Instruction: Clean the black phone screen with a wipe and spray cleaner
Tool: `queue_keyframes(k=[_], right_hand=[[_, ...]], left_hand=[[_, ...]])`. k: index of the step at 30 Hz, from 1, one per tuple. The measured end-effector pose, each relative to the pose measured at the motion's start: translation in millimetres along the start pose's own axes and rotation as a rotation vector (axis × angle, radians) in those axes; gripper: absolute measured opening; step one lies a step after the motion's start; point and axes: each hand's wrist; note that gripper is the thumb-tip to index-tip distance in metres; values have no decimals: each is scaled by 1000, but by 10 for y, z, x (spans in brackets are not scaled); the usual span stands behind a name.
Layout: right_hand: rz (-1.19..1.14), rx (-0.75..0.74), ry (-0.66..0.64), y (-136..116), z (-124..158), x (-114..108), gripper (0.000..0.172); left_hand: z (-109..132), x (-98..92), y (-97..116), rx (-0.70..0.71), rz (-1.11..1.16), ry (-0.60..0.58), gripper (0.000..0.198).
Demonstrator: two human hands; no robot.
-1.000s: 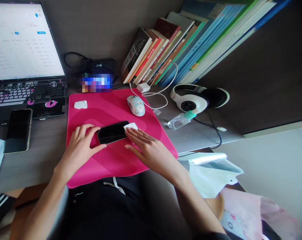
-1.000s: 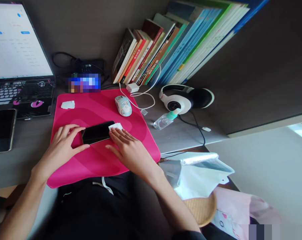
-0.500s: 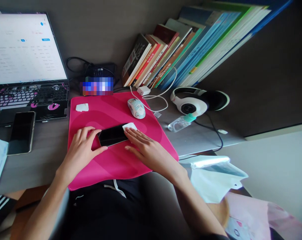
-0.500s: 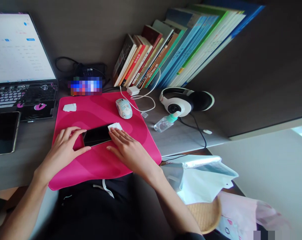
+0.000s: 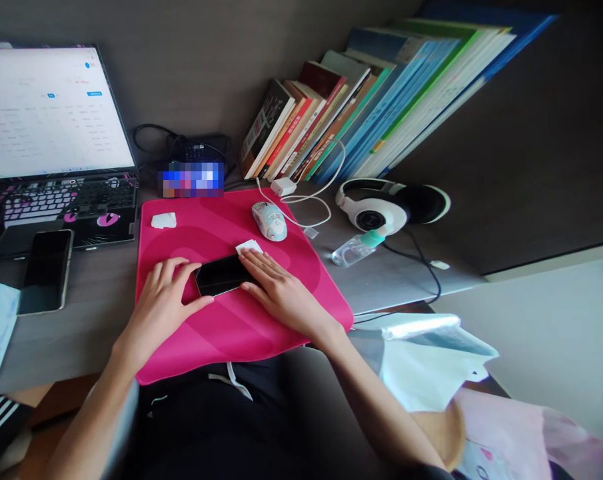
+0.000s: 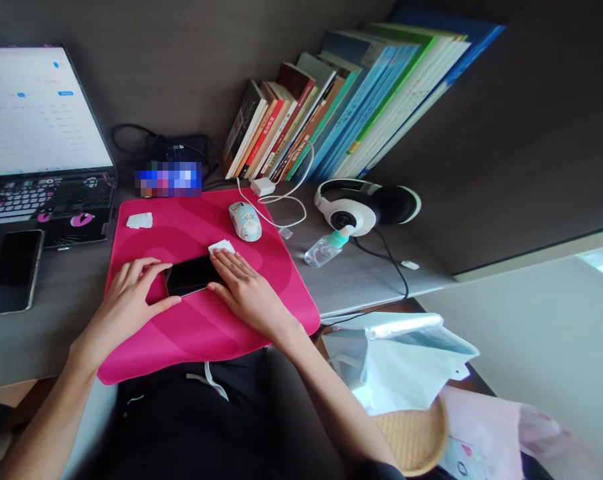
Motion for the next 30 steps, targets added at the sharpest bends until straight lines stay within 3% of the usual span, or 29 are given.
queue_keyframes(k=[10,20,30], right_hand=[[76,-31,-127,-174,294,-359,55],[-15,2,-19,18,-31,-8,62],[73,-42,-101,-221,281,-272,62]], left_hand=[[13,-13,0,-10,13,-25,61],[12,-10,-28,-20,25,-30,62],[12,-29,17,-47,67,-36,59]])
Point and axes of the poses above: each hand's wrist, its own z-axis away from the middle knuckle, its own x-axis out of the palm, y = z × x, and after that the axes turned 5 degrees about z, right-handed
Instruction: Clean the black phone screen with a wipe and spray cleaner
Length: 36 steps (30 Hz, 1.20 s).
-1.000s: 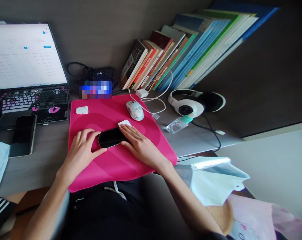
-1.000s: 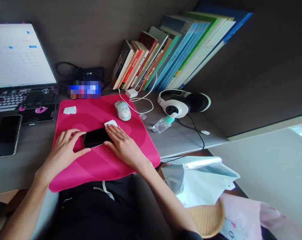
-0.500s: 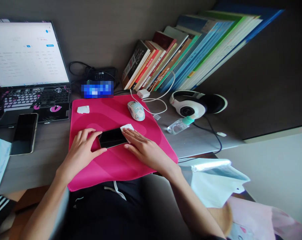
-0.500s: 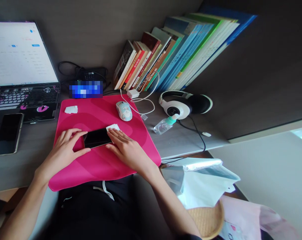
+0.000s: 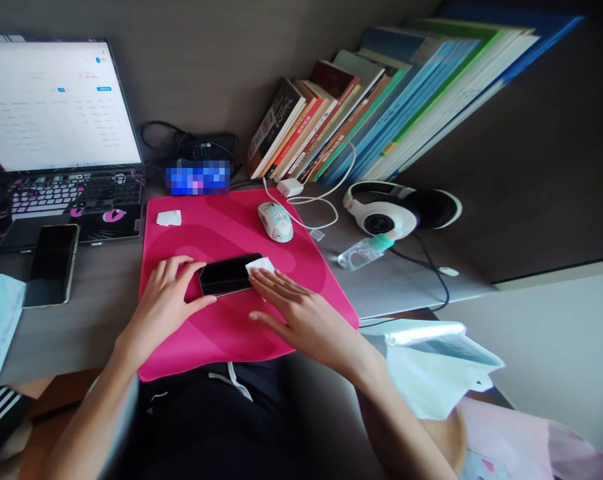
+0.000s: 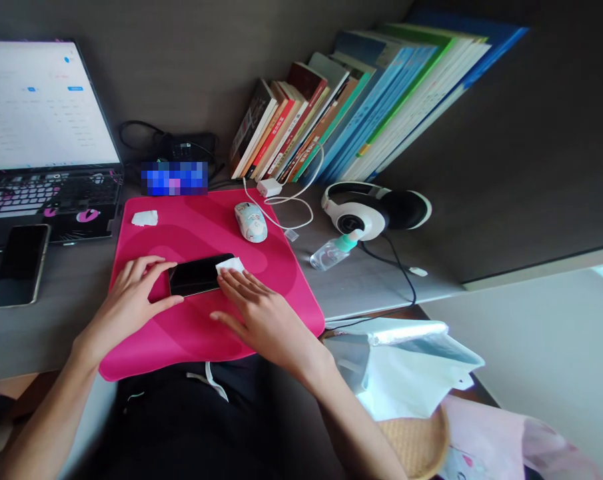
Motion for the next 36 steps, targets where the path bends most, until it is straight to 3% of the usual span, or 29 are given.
queue_keyframes(k=[5,11,18,26,36], right_hand=[[-25,-43,13,-61,-127,120,65],[9,36,120,-77,-334,330,62],[6,-74,12,-354,-164,194,64],[-35,-123,44,-394,-622,364,67],[-89,-210,-2,-485,-490,262,64]], left_hand=[[8,9,-26,11,24,3,59],[18,37,-43,19,6,8,61],[12,103,-66,7,-7,52,69],[4,88,-109,29,11,54,55],[9,113,-107,30,28,68,47]])
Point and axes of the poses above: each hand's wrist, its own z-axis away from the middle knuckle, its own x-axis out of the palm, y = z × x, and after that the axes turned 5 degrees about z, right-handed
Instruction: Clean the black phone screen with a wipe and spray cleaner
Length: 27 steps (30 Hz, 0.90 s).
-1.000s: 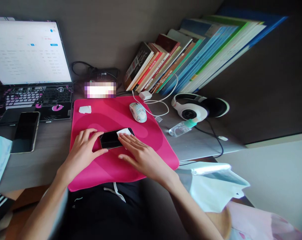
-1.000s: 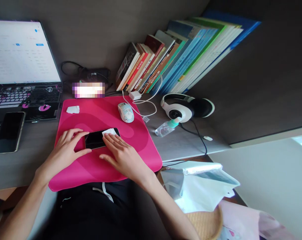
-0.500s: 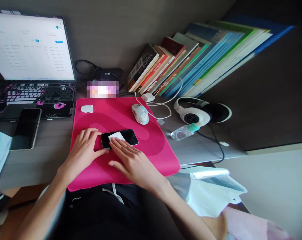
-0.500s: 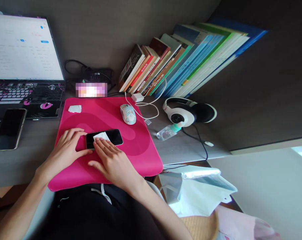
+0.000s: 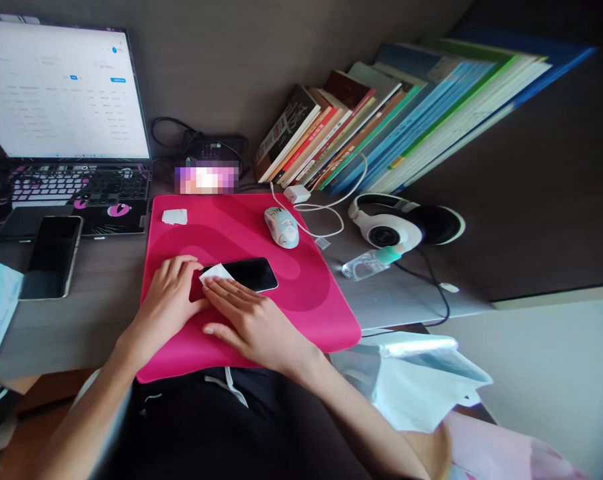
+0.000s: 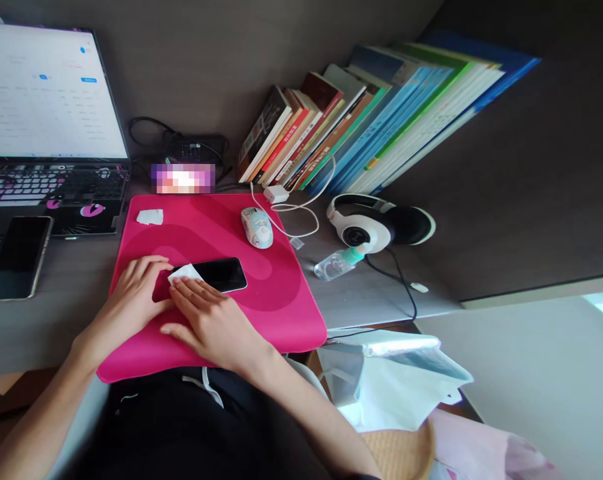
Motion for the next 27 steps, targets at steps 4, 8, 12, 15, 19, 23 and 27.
queue_keyframes(k=[4,8,12,15,19,23,27], right_hand=[[-8,16,27,52,-160,85,61],[24,1,42,50,-197,118,65],[15,-35,34,32,-66,55,62],[11,-37,63,48,65,20,53],[73,-2,131,97,268,31,47],[179,93,209,198,443,51,46],[208,221,229,364,459,59,49]], left_hand=[[5,-21,-22,3,6,-22,47],[-4,-17,-44,-25,25,-22,57],[-17,-8,-45,-40,34,-13,63],[-19,-18,-24,-32,5,-27,62],[-11,-37,7,-32,-21,-55,61],[-6,-46,23,-30,-18,-48,63],[-4,-62,29,-21,-28,-54,65]])
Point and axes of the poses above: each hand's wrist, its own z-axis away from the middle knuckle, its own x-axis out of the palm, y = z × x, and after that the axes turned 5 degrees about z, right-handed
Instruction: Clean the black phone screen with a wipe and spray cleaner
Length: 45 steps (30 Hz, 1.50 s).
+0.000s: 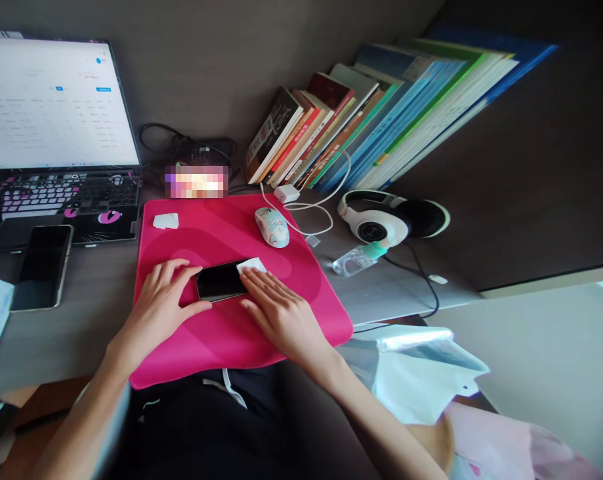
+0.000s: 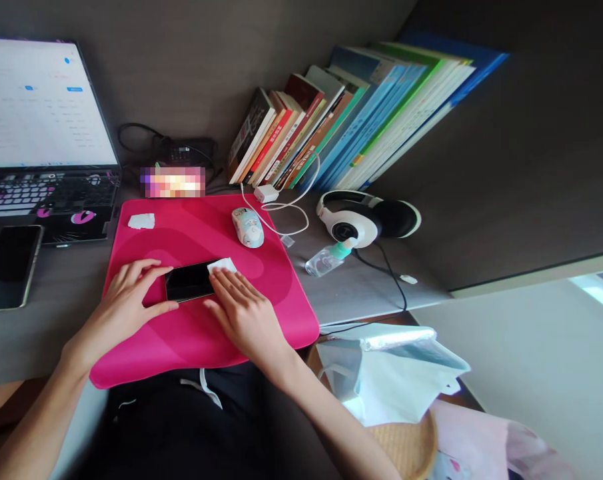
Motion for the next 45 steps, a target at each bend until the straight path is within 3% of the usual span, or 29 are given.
queue_keyframes(k=[9,17,28,32,39,41,45], right_hand=[[-30,-19,-45,209,-93,-24,59],[46,-55,-75,210,53,-215,51],[-22,-7,-79,261,-129,-30,62],[18,-55,-82,285,-59,-119,53],[7,-128,-157,317,62,-462,65],[-13,-90,-127,374,91,-559,66],[69,64,76,511,105,-588,59]], left_hand=[[-9,-7,11,13,-34,3,63],[-14,-6,16,16,-30,-4,61],[-17,-19,25,15,-37,-2,62],[-17,-18,33,23,-64,-2,63],[-24,-51,38,25,-35,-18,59],[-21,-57,31,28,-16,-20,59],[5,-97,14,15,12,-43,60]])
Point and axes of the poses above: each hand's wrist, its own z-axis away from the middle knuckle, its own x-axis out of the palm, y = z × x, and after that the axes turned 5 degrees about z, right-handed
